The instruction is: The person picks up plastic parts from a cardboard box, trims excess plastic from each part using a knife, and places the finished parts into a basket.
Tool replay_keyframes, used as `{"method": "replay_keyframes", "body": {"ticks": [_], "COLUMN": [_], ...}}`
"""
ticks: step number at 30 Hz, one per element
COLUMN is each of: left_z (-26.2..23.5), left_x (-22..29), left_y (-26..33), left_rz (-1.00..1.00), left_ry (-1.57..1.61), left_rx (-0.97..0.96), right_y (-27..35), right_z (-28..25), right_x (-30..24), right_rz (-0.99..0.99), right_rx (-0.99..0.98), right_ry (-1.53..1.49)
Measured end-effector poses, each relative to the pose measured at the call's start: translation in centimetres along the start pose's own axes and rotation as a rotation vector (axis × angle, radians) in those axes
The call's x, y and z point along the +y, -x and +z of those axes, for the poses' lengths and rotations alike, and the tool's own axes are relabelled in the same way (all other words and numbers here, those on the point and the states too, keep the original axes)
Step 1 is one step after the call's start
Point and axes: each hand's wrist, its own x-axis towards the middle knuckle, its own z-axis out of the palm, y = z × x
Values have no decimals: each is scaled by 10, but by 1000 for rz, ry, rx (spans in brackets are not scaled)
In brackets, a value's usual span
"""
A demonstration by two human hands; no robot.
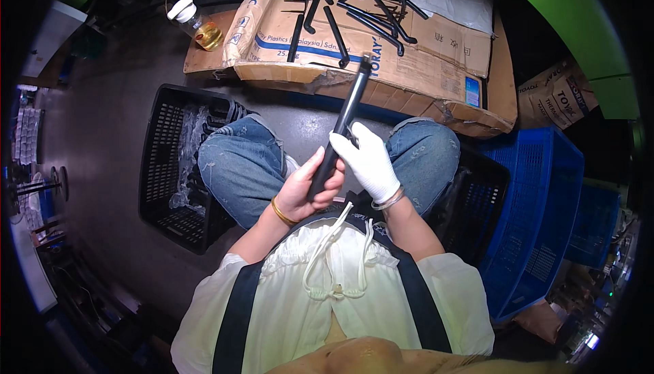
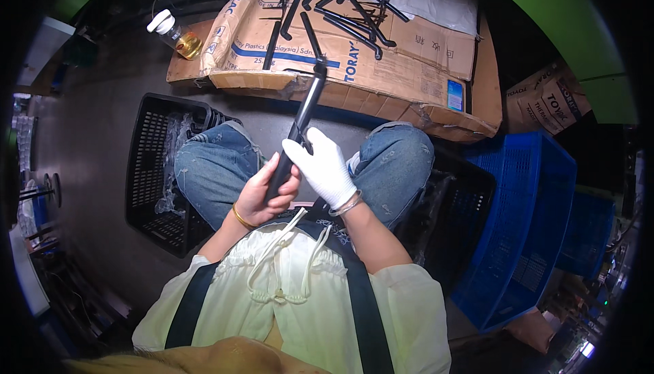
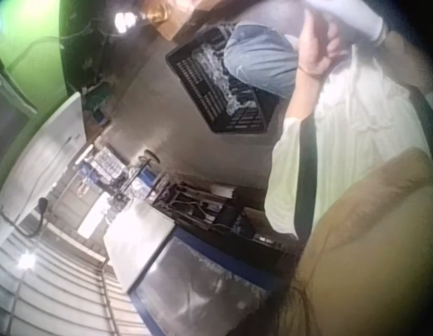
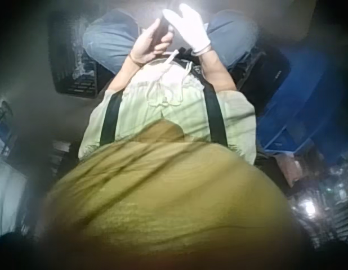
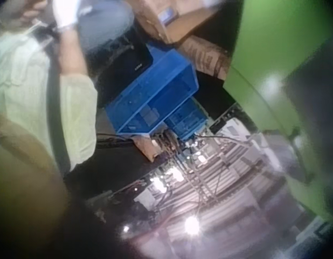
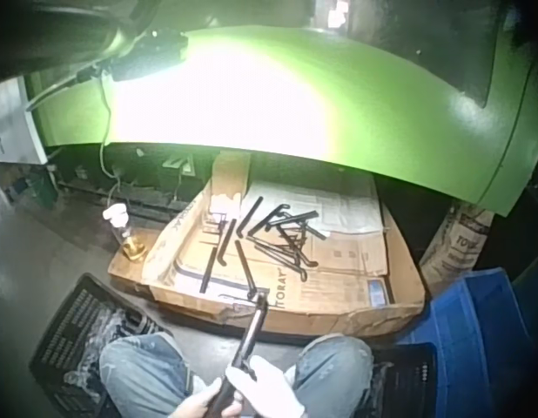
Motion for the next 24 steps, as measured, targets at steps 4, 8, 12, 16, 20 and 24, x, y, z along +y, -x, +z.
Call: {"method": "replay_keyframes", "body": {"ticks": [4,8,12,16,20,24], "left_z": [4,5,2,8,10,10], "left_x": [-12,10,23,24,22,21], "left_y": [-6,5,10,11,11,11], "left_rz": [241,233,229,160,148,168], "left_ry": [-651,-370,-278,-301,-424,-520], "left_rx": [300,254,199,231,232,249], "right_y": [-6,3,32,37,31,30], "right_z": [-1,-2,-8,-6,-5,-2], "right_x": [-7,1,-16,-30,-23,-26], "right_rz": [-14,-243,-348,-512,-649,-564], "right_rx": [65,129,-139,-265,-287,-314], "right_ry": [167,242,351,673,736,729]}}
